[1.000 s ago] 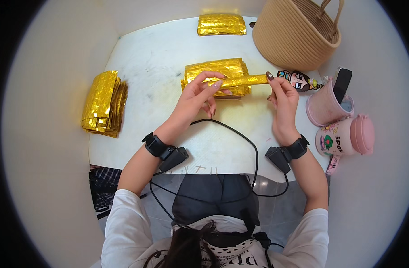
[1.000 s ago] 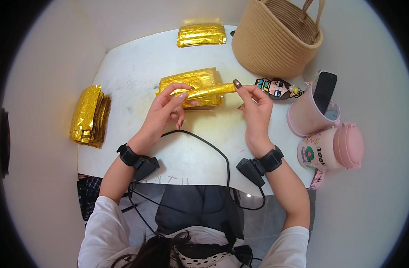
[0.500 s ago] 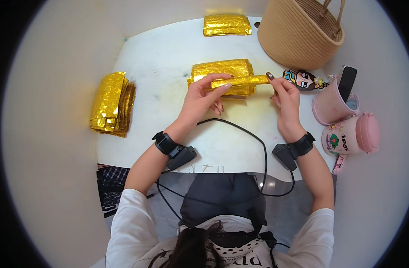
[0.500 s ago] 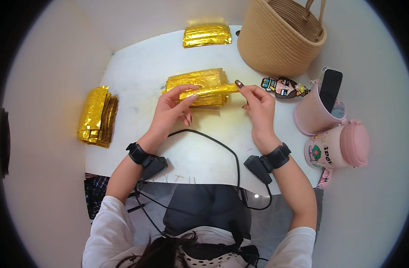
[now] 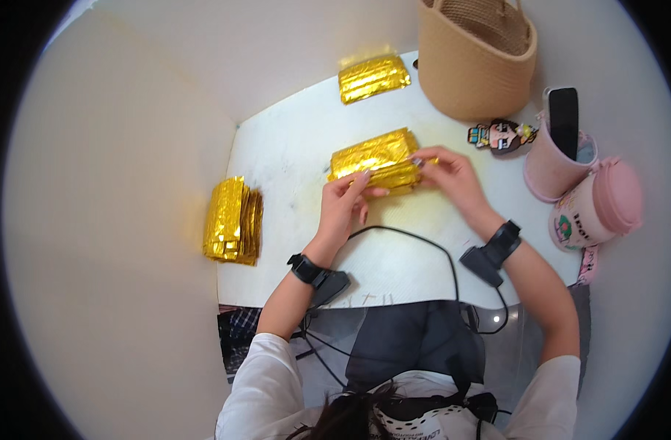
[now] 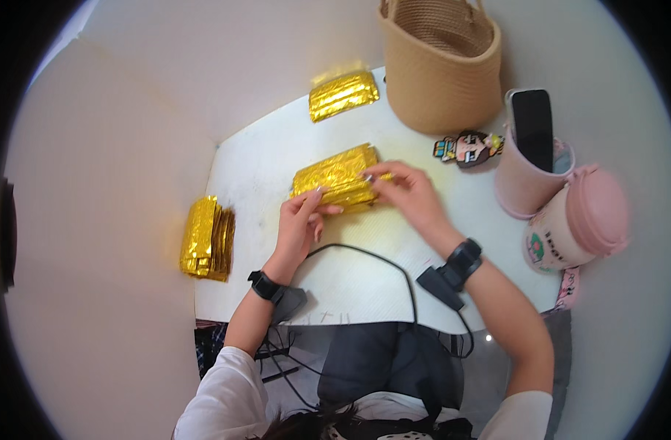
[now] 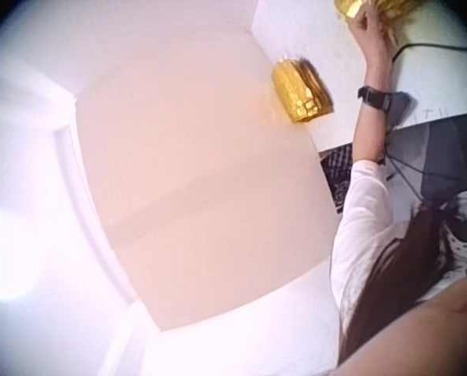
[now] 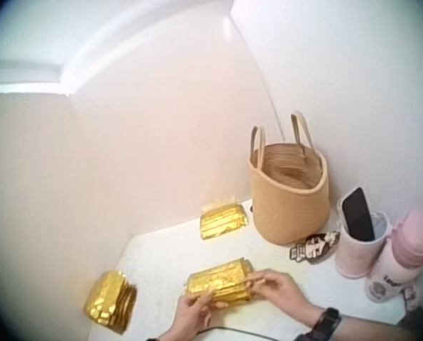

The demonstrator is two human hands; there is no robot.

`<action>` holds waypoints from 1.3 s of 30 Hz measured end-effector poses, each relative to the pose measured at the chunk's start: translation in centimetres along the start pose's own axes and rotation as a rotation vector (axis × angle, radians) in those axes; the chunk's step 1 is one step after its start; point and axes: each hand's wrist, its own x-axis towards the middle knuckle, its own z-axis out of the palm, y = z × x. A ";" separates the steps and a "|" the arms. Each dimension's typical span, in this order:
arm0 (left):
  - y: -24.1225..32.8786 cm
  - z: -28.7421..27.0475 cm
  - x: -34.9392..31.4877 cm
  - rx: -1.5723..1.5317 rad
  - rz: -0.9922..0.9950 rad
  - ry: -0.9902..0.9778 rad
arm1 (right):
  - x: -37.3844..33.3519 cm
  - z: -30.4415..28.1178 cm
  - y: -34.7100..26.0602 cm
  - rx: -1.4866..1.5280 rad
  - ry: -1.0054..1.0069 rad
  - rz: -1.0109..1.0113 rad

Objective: Fold and stack gold bubble mailers on a white desk.

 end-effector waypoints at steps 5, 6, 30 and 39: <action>0.5 -0.1 -0.3 0.034 -0.035 0.034 | -0.5 1.4 -0.1 -0.024 -0.057 -0.006; 0.4 -0.1 -0.3 0.039 -0.021 0.043 | -0.6 1.5 0.0 -0.048 -0.037 -0.001; 0.8 -0.5 -1.1 -0.049 0.215 -0.182 | -0.5 1.5 -1.1 -0.013 -0.038 0.132; 0.9 -0.3 -1.0 -0.113 0.200 -0.194 | -0.8 1.2 -1.1 -0.057 -0.019 0.133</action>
